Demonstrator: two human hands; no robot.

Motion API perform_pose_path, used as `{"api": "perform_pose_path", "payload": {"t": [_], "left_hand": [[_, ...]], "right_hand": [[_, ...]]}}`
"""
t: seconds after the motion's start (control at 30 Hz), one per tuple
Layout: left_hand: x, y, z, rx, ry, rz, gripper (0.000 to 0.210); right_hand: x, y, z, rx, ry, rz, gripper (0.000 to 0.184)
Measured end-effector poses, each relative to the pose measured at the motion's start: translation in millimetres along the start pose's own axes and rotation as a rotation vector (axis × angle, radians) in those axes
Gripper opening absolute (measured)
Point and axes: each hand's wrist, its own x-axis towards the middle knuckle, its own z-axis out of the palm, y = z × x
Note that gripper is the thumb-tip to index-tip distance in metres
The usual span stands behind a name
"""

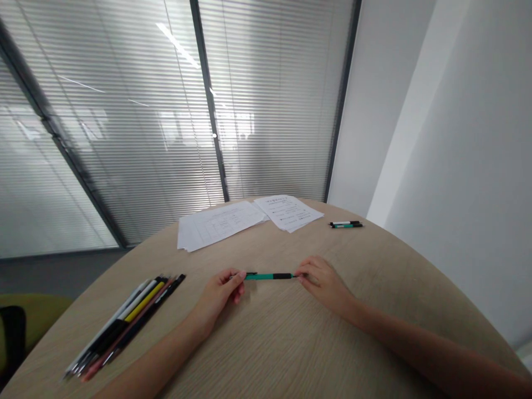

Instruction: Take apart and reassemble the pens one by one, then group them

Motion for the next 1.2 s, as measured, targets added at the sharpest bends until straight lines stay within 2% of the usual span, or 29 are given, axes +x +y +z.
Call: {"api": "perform_pose_path", "payload": {"t": [0.43,0.6,0.77,0.9,1.03,1.1,1.2], "left_hand": [[2,-5,-2.6,-0.037,-0.052,0.01,0.027],[6,-7,-4.0,-0.337,0.088,0.044,0.026],[16,-9,-7.8,-0.687,0.2,-0.005,0.02],[19,-10,-11.4,-0.754,0.278,-0.034,0.028],[18,-10,-13.0,-0.789,0.352,-0.053,0.035],[16,-8,-11.7,-0.797,0.367,-0.051,0.036],[11,-4,-5.7,-0.793,0.342,-0.061,0.034]], "right_hand": [[0,-1,1,-0.07,0.005,-0.039,0.007],[0,-1,1,-0.082,0.022,0.021,0.008],[0,0,1,-0.08,0.037,0.016,0.008],[1,2,0,-0.039,0.064,0.058,0.008],[2,8,2,-0.003,0.083,0.202,0.006],[2,10,2,0.014,0.095,0.26,0.006],[2,8,0,0.031,0.104,0.257,0.007]]}}
